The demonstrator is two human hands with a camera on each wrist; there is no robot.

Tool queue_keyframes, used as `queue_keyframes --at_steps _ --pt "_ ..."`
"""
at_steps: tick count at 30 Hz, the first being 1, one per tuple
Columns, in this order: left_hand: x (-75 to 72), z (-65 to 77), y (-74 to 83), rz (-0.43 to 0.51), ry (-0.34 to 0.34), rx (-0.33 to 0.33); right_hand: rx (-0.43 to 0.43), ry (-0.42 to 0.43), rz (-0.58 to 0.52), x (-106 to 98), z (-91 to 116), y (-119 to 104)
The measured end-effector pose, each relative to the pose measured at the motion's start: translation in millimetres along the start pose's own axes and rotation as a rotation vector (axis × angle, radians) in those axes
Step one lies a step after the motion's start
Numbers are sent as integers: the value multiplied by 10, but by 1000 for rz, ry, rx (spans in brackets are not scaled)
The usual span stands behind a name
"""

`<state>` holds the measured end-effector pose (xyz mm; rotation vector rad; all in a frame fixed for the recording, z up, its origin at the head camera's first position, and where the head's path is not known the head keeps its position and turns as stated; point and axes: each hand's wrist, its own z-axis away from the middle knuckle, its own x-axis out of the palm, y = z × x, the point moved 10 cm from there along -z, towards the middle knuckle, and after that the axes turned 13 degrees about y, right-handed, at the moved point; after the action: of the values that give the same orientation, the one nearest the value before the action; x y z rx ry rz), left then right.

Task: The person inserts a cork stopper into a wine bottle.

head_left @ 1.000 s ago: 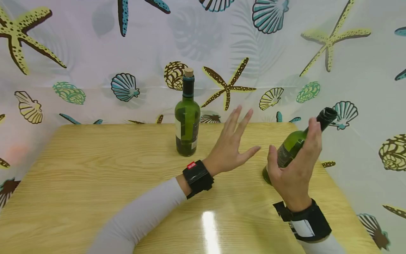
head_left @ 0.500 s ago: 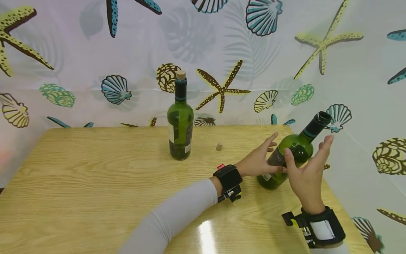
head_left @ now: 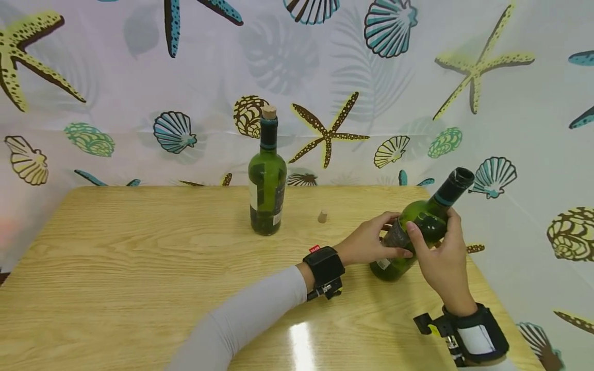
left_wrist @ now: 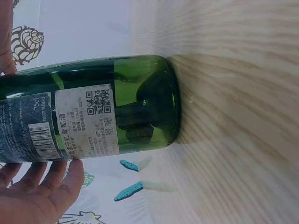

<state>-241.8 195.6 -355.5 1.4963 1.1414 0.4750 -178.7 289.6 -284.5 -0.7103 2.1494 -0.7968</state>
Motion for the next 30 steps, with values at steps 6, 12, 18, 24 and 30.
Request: queue_keyframes --at_steps 6,12,18,24,30 --pt "-264 231 -30 4 20 13 -113 -99 11 191 86 -239" --pt "-589 521 -61 -25 38 6 -218 -216 33 361 161 -526" --pt "-849 765 0 8 29 18 -238 -340 -1 575 254 -762" --pt "-1165 1007 39 36 92 26 -232 -488 -104 861 404 -1002" --pt "-1476 1280 101 42 180 29 -292 -562 -192 1092 548 -1271"
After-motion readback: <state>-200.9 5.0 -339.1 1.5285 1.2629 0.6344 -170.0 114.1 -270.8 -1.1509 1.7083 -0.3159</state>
